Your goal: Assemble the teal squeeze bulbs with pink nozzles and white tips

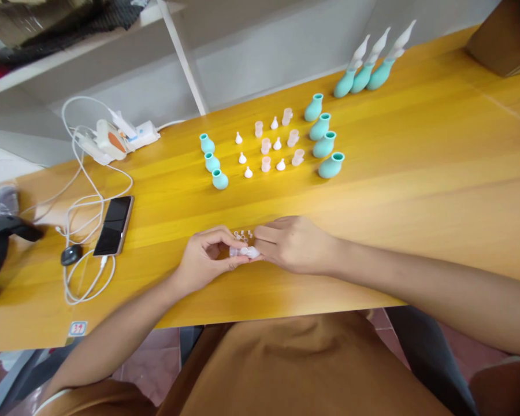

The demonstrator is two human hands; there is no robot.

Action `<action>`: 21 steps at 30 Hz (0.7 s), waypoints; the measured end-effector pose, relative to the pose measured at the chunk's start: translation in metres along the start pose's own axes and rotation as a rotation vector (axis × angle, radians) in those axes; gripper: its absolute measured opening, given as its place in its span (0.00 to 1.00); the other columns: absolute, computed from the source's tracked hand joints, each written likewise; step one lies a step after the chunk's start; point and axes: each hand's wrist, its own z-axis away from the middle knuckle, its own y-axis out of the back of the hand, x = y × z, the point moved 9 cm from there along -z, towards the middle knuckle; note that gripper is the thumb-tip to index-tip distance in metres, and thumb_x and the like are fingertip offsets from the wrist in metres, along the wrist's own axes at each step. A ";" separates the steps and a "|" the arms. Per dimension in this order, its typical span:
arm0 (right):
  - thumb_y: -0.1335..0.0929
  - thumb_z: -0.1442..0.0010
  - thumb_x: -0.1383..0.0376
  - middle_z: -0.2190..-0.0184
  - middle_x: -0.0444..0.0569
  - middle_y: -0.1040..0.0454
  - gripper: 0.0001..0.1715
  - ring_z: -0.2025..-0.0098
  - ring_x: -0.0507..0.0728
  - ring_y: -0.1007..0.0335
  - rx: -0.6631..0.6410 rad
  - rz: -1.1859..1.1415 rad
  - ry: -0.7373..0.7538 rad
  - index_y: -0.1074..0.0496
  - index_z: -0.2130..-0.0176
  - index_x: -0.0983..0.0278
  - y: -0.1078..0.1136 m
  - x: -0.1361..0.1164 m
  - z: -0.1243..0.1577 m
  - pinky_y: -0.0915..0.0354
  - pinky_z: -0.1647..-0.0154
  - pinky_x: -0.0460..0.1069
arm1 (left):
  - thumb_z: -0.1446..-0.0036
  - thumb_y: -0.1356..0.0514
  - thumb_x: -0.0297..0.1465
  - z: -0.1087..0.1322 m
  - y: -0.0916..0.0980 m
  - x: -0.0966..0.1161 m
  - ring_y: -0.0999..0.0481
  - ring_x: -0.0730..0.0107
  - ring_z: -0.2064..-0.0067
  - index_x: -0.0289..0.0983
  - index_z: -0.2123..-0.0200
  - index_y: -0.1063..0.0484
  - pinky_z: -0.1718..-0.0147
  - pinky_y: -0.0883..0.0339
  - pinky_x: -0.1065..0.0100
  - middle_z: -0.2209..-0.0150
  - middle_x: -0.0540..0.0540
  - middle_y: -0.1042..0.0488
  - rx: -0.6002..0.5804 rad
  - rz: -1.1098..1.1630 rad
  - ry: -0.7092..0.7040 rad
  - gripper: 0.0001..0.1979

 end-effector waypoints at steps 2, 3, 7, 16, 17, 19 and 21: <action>0.38 0.20 0.67 0.67 0.48 0.28 0.20 0.69 0.54 0.42 -0.019 0.001 0.015 0.25 0.64 0.66 -0.002 0.000 0.000 0.50 0.67 0.52 | 0.44 0.21 0.30 0.001 0.000 0.000 0.18 0.69 0.64 0.39 0.61 0.13 0.62 0.25 0.67 0.64 0.44 0.17 -0.010 -0.052 -0.013 0.08; 0.37 0.20 0.68 0.66 0.48 0.28 0.19 0.69 0.54 0.42 -0.024 0.004 0.017 0.25 0.63 0.66 -0.003 0.000 0.001 0.50 0.66 0.52 | 0.43 0.21 0.30 0.002 0.000 0.001 0.18 0.68 0.63 0.39 0.61 0.13 0.61 0.24 0.66 0.63 0.44 0.16 -0.010 -0.082 -0.025 0.08; 0.37 0.20 0.67 0.67 0.49 0.28 0.19 0.70 0.53 0.43 -0.016 0.010 -0.018 0.25 0.64 0.66 -0.004 0.001 0.001 0.51 0.67 0.52 | 0.42 0.23 0.28 0.004 0.000 0.006 0.18 0.69 0.62 0.40 0.59 0.14 0.60 0.24 0.66 0.62 0.44 0.16 -0.004 -0.160 -0.087 0.08; 0.40 0.17 0.63 0.68 0.47 0.28 0.24 0.70 0.52 0.43 0.004 -0.016 0.011 0.26 0.65 0.66 0.000 0.009 -0.005 0.52 0.67 0.51 | 0.40 0.24 0.26 0.003 0.000 0.018 0.18 0.70 0.60 0.40 0.56 0.16 0.58 0.23 0.68 0.60 0.45 0.19 0.009 -0.165 -0.186 0.10; 0.40 0.17 0.63 0.68 0.47 0.28 0.25 0.70 0.52 0.43 0.012 -0.005 0.018 0.26 0.65 0.66 0.006 0.012 -0.005 0.51 0.67 0.51 | 0.41 0.23 0.27 0.004 0.001 0.018 0.18 0.69 0.59 0.41 0.51 0.17 0.57 0.22 0.67 0.58 0.45 0.19 0.016 -0.130 -0.189 0.15; 0.41 0.17 0.63 0.68 0.47 0.28 0.25 0.70 0.53 0.42 0.037 0.030 -0.013 0.25 0.64 0.65 0.021 0.026 -0.005 0.51 0.68 0.52 | 0.41 0.23 0.30 0.004 0.001 0.016 0.16 0.66 0.55 0.44 0.40 0.22 0.55 0.20 0.65 0.52 0.43 0.19 0.027 -0.027 -0.180 0.27; 0.40 0.17 0.60 0.68 0.48 0.28 0.25 0.70 0.53 0.40 0.091 0.062 -0.136 0.25 0.63 0.64 0.042 0.053 -0.001 0.51 0.68 0.51 | 0.38 0.24 0.32 0.004 0.002 0.012 0.15 0.65 0.54 0.47 0.32 0.30 0.54 0.19 0.64 0.47 0.42 0.21 0.023 0.047 -0.161 0.34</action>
